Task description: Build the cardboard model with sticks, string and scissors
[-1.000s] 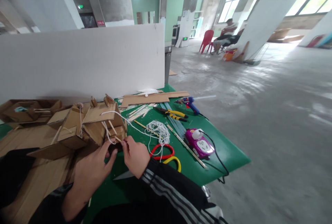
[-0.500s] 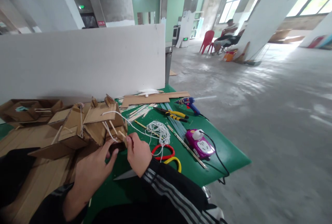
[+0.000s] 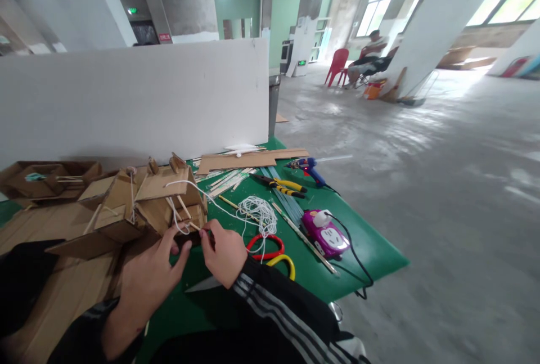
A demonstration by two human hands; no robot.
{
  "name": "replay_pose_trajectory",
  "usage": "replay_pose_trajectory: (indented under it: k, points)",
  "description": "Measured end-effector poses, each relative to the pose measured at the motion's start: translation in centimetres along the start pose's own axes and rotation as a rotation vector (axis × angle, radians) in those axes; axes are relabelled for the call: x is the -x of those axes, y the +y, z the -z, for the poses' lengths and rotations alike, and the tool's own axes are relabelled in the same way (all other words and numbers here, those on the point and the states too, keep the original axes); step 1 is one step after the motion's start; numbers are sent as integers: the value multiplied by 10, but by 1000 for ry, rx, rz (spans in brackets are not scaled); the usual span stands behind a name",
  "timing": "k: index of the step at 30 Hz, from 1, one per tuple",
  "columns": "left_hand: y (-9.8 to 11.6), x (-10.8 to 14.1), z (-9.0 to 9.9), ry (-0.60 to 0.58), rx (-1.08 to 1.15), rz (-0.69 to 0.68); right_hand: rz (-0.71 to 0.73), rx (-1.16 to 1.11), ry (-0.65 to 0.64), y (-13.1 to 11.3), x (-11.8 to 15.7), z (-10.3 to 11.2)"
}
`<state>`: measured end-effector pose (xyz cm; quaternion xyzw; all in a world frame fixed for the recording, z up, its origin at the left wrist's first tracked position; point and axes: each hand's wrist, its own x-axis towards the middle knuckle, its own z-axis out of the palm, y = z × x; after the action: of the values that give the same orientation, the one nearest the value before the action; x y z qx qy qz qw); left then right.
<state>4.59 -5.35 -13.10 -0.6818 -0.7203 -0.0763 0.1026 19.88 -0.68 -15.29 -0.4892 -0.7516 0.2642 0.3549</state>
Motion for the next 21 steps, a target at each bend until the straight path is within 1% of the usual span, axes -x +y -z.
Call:
replay_pose_trajectory:
  k: [8,16,21]
  points:
    - [1,0,-1,-38,-7,1,5,20,28,2,0,0]
    - [2,-1,1,-22,34,12,13,91,-2,2,0,-2]
    - [2,0,-1,-1,37,16,-1,109,7,1,0,-2]
